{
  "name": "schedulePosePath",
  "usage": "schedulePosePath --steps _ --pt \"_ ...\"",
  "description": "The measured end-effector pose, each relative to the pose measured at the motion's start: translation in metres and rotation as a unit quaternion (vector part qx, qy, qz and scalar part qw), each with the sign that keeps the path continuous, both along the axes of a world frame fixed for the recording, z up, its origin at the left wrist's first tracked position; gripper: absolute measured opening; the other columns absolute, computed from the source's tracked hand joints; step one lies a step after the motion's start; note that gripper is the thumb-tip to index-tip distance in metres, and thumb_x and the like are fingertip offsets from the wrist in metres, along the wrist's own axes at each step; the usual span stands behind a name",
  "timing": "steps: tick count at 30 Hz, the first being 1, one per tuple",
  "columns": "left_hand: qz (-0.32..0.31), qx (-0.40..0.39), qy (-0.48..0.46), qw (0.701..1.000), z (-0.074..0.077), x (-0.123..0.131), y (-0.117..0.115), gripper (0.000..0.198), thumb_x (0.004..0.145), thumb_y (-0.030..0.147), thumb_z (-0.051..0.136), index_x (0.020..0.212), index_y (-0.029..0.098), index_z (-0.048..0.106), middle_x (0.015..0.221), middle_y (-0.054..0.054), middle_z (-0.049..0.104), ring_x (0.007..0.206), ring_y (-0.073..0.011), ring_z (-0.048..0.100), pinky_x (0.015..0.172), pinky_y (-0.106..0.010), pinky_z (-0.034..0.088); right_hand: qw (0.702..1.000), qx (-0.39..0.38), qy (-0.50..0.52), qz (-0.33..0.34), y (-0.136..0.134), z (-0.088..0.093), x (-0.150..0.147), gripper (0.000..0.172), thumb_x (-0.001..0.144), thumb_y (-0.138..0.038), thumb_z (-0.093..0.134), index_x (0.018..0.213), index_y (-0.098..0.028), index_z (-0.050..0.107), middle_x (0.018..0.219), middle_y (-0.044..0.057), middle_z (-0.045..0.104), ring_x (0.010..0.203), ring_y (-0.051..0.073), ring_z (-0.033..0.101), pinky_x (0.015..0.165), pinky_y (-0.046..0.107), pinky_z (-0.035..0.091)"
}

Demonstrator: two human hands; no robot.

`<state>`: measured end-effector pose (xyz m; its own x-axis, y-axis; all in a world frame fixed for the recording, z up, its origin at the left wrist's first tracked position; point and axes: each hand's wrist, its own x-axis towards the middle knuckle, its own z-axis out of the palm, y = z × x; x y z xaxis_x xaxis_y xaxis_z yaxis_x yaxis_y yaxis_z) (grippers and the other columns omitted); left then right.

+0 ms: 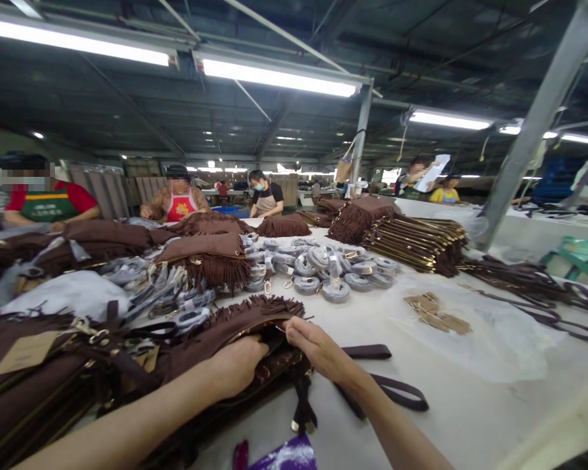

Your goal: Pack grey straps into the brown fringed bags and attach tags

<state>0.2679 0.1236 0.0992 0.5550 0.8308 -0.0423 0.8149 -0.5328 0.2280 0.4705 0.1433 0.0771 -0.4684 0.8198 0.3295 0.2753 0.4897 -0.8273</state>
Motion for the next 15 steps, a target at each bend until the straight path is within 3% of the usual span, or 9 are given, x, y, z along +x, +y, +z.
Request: schedulePosePath --steps 3,8,11,15 --pt "0.018 -0.014 -0.039 0.999 -0.003 0.002 0.018 0.043 0.074 0.0 0.041 0.101 0.017 0.069 0.11 -0.014 0.07 0.105 -0.0293 0.065 0.096 -0.043 0.048 0.999 0.03 -0.031 -0.012 -0.001 0.0 0.0 0.027 0.098 -0.035 0.034 0.077 -0.021 0.044 0.079 -0.001 0.052 0.078 0.016 0.048 0.074 0.027 0.04" --pt "0.039 -0.043 -0.117 0.991 -0.01 0.008 0.038 0.057 0.072 -0.001 0.039 0.123 0.015 0.06 0.133 -0.011 0.06 0.128 -0.0257 0.051 0.111 -0.04 0.035 0.966 0.1 -0.236 -0.033 0.0 -0.005 -0.006 0.02 0.093 -0.015 0.038 0.075 -0.021 0.043 0.075 0.0 0.052 0.07 0.015 0.047 0.066 0.026 0.037" --pt "0.066 -0.064 -0.161 0.983 -0.017 0.007 0.05 0.059 0.069 0.0 0.04 0.122 0.013 0.062 0.129 -0.011 0.064 0.125 -0.0276 0.053 0.111 -0.043 0.036 0.953 0.126 -0.275 -0.028 0.001 -0.009 -0.009 0.017 0.089 -0.009 0.043 0.077 -0.02 0.048 0.079 0.004 0.056 0.073 0.017 0.048 0.069 0.029 0.038" --pt "0.08 -0.088 -0.223 0.968 -0.023 0.005 0.057 0.064 0.065 0.0 0.037 0.121 0.016 0.064 0.117 -0.005 0.071 0.118 -0.0241 0.058 0.107 -0.041 0.041 0.929 0.19 -0.317 -0.007 0.0 -0.01 -0.01 0.018 0.092 -0.008 0.04 0.085 -0.019 0.053 0.086 0.006 0.06 0.077 0.019 0.052 0.073 0.03 0.04"
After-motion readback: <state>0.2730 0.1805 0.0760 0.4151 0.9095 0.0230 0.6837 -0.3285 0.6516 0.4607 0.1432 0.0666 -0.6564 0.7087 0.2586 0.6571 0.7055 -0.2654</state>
